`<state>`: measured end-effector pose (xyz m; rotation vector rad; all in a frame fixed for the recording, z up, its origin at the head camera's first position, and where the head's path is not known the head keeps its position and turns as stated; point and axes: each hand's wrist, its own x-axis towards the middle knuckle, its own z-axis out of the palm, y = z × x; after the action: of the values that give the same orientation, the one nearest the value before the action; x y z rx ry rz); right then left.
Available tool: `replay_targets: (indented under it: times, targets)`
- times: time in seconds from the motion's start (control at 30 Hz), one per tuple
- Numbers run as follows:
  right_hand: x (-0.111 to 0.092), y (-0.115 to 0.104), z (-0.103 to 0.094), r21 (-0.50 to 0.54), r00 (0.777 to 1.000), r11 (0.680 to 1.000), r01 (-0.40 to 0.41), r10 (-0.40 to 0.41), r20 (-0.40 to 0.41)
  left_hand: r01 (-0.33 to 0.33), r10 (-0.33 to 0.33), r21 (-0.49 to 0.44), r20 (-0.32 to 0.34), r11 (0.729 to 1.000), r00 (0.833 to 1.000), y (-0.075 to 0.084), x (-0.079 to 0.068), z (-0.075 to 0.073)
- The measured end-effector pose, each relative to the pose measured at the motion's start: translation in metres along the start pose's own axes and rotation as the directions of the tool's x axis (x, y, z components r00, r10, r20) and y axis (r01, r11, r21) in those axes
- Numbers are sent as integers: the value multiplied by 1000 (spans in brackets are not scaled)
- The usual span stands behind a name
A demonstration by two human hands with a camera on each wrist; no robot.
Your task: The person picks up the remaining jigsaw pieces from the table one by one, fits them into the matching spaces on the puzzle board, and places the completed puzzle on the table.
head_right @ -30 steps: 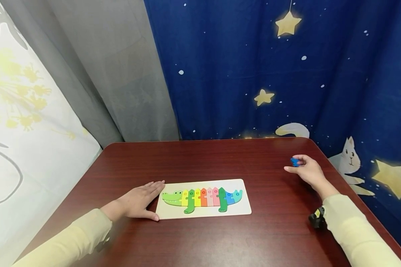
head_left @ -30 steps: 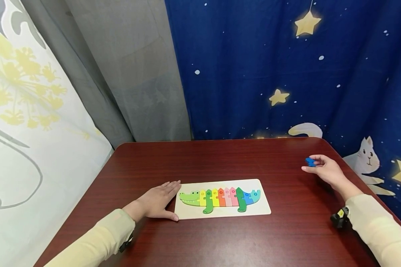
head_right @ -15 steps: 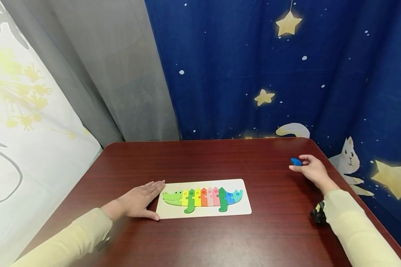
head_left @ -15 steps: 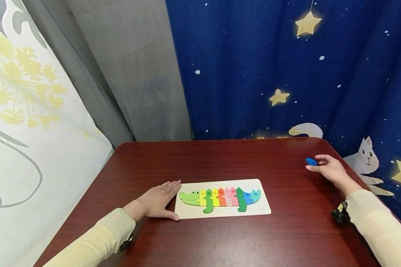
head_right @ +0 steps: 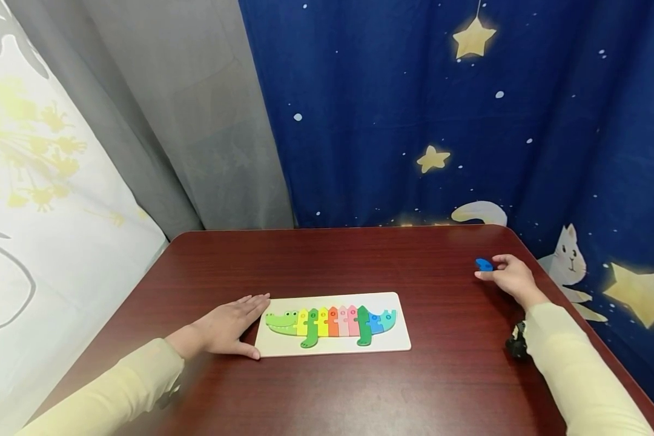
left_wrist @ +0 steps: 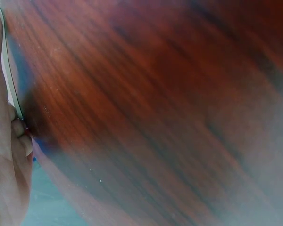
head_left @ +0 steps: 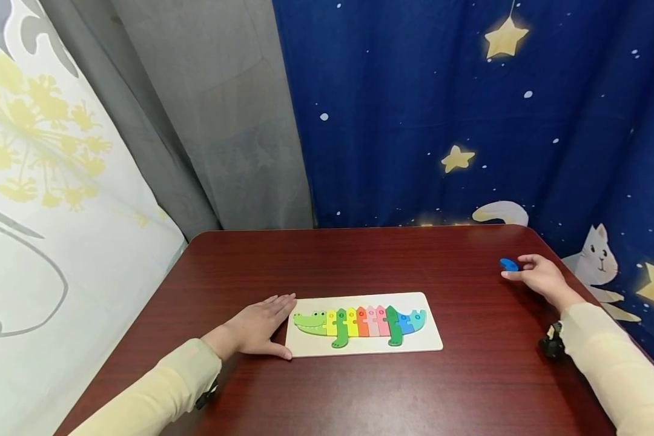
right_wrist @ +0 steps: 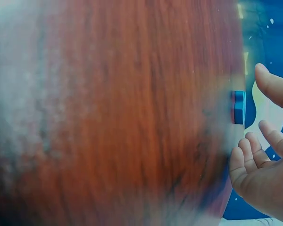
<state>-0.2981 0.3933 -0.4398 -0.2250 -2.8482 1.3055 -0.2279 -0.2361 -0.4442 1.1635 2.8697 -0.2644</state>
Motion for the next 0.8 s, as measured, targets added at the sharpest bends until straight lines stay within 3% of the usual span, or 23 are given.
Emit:
replay_targets:
  times: [0.3, 0.8]
  targets:
    - [5, 3, -3, -33, 1000, 999, -5, 5, -1, -22, 22, -6, -35, 1000, 999, 1, 1, -2]
    - [12, 10, -2, -22, 1000, 1000, 12, -12, 27, 1, -1, -6, -2, 1000, 1000, 2, 2, -1]
